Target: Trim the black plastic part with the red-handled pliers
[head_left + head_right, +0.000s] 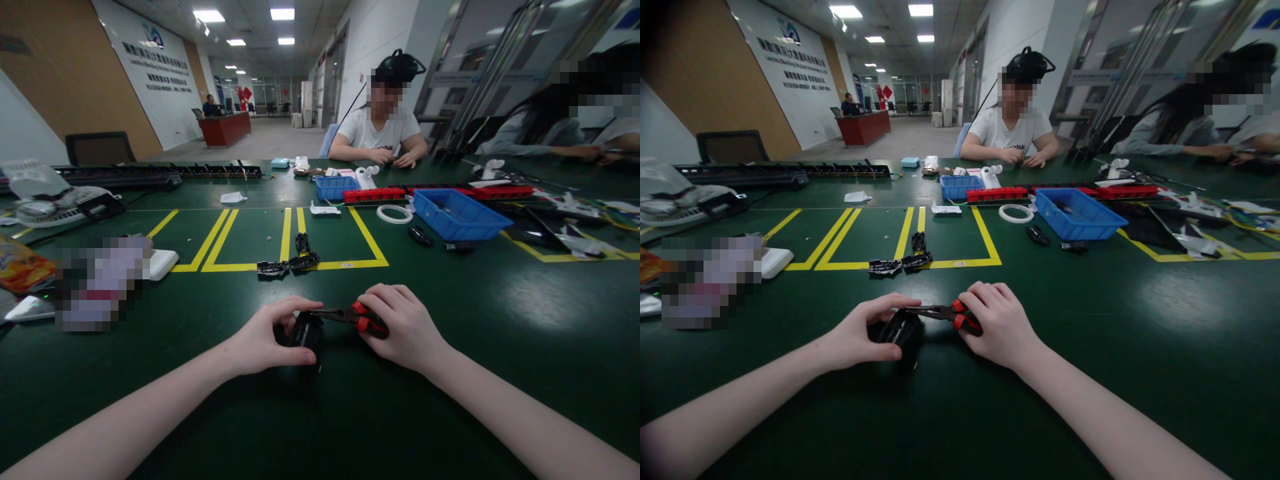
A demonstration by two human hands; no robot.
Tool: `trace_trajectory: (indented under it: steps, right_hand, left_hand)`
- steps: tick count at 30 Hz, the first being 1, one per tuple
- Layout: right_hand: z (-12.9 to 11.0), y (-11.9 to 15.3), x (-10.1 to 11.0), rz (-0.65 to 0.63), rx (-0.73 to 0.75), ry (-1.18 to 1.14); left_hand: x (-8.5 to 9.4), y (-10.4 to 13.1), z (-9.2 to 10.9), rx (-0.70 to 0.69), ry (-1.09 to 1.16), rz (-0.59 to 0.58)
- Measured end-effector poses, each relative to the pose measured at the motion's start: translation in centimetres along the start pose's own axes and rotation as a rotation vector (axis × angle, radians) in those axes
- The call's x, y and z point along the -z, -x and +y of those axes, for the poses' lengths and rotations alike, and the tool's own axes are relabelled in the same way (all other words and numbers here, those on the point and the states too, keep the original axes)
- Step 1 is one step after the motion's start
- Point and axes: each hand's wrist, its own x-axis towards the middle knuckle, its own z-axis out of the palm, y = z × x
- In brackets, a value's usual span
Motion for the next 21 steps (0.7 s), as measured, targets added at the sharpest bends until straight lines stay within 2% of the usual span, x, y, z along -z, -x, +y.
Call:
trace_trajectory:
  steps: [15, 21]
  right_hand:
    - [-0.1, 0.2, -0.1, -0.056, -0.016, -0.063]
    - [-0.2, -0.2, 0.0, -0.087, -0.058, -0.089]
  left_hand:
    - [0.1, 0.0, -0.4, 0.023, -0.03, 0.022]
    - [0.0, -0.1, -1.6, 0.037, 0.173, 0.012]
